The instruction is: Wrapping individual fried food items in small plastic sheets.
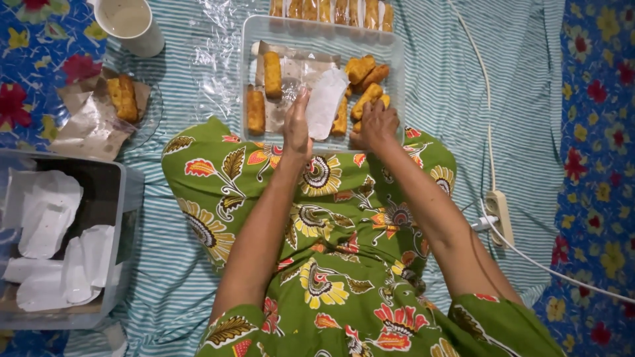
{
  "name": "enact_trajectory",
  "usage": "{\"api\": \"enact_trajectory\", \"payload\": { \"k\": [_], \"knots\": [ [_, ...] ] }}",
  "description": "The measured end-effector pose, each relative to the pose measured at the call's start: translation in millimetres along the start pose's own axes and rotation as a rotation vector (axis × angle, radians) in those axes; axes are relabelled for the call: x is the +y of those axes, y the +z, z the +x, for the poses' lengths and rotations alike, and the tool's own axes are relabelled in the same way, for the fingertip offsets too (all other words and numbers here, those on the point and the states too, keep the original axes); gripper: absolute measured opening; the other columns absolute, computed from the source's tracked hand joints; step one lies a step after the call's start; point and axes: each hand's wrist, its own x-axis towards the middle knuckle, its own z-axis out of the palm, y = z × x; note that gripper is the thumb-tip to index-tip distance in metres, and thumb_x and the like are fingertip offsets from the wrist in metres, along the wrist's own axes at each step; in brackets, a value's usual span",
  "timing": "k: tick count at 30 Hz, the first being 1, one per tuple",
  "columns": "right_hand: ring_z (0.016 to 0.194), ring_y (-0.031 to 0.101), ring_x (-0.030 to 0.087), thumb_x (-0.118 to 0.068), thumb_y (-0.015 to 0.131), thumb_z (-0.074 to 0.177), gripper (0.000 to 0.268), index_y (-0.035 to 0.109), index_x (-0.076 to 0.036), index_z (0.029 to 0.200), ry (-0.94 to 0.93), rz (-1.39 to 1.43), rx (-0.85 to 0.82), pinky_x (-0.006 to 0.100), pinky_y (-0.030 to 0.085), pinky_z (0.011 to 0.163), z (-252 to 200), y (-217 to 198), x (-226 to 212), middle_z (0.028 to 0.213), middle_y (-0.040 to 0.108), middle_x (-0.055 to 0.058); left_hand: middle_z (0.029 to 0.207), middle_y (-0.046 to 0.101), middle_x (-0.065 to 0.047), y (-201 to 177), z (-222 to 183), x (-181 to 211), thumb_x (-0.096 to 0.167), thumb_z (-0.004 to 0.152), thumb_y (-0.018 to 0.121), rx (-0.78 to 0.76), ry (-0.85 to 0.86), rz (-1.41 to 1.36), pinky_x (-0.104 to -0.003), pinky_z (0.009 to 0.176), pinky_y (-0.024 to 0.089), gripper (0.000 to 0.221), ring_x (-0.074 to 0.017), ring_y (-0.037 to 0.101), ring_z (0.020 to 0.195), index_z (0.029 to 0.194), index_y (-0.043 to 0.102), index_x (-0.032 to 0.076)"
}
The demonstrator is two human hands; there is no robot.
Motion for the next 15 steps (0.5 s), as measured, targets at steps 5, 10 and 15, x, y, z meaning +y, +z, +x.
{"api": "enact_trajectory", "payload": {
  "k": [5, 10, 15],
  "knots": [
    [0.077, 0.057, 0.040, -0.074, 0.081, 0.057, 0.076, 0.051, -0.019, 0.099, -0.025, 0.036, -0.082, 0.053, 0.054, 0.050, -0.6, 21.2, 2.2, 0.094, 0.045, 0.006, 0.158, 0.040, -0.027, 1.2, -1.0, 4.9, 0.057, 0.108, 0.047, -0.007, 0.018, -0.027, -0.051, 0.128, 0.018, 0.071, -0.0388, 0.034, 0.150, 0.152, 0.047, 0.002],
    [0.076, 0.058, 0.040, -0.064, 0.084, 0.067, 0.066, 0.051, -0.018, 0.100, -0.013, 0.064, -0.088, 0.053, 0.054, 0.048, 2.1, 33.0, 4.3, 0.094, 0.046, 0.007, 0.143, 0.057, -0.024, -8.9, 16.6, -17.3, 0.047, 0.108, 0.055, 0.015, 0.038, -0.152, -0.049, 0.123, 0.033, 0.059, -0.0299, 0.050, 0.137, 0.140, 0.060, -0.002],
    [0.082, 0.061, 0.040, -0.079, 0.080, 0.055, 0.082, 0.054, -0.018, 0.103, -0.061, 0.072, -0.087, 0.052, 0.060, 0.056, -0.5, 32.1, 8.9, 0.101, 0.048, 0.007, 0.144, 0.056, -0.026, -6.3, 5.9, -9.4, 0.047, 0.108, 0.054, 0.013, 0.040, -0.152, -0.050, 0.123, 0.033, 0.060, -0.0314, 0.050, 0.138, 0.142, 0.058, -0.003]
  ]
}}
